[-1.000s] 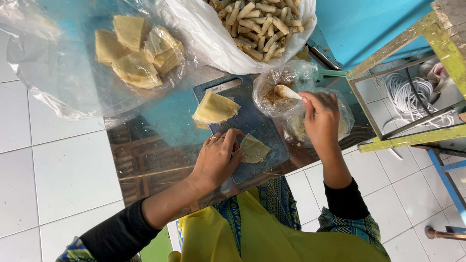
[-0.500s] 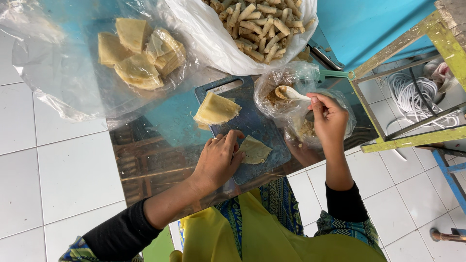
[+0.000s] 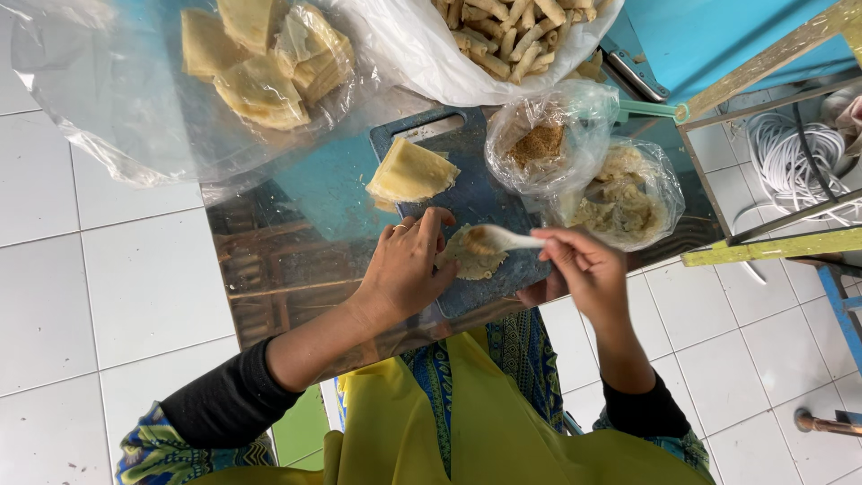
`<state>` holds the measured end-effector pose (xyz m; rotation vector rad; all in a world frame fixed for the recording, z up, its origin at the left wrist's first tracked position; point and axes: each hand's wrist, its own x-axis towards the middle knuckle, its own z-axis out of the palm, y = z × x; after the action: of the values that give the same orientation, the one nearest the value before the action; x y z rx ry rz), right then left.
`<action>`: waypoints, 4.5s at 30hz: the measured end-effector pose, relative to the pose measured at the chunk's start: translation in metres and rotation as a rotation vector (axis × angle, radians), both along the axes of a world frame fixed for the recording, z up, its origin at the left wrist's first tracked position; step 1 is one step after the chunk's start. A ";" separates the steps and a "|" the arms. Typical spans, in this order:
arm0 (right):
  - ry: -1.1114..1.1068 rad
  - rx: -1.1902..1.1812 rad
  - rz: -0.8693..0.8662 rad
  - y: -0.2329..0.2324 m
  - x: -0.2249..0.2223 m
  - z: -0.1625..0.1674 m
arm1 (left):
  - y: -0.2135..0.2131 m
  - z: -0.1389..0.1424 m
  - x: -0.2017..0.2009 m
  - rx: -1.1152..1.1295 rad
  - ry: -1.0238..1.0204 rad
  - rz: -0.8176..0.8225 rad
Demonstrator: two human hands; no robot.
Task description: The person sits at a metal work table and folds triangular pastry wrappers around a filling. They spoon filling from a covered bowl onto a wrapper, fold the wrapper over into a triangle, press the edges closed, and set the finished piece aside, repeating the cycle with more wrappers.
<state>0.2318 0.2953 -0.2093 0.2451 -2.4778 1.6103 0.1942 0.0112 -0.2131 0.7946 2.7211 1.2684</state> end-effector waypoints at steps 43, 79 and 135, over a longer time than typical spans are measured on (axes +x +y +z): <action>0.102 0.399 0.060 -0.061 0.004 0.001 | -0.008 -0.001 0.002 -0.105 0.318 -0.119; 0.109 0.462 0.226 -0.075 -0.021 0.005 | 0.005 -0.018 0.000 0.039 0.271 -0.016; 0.234 0.487 0.136 -0.070 -0.052 0.006 | 0.012 -0.012 -0.018 -0.009 0.426 0.281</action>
<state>0.1798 0.2257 -0.2036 0.6374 -2.6654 0.9222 0.1764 0.0231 -0.2253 0.7805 3.2737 1.2526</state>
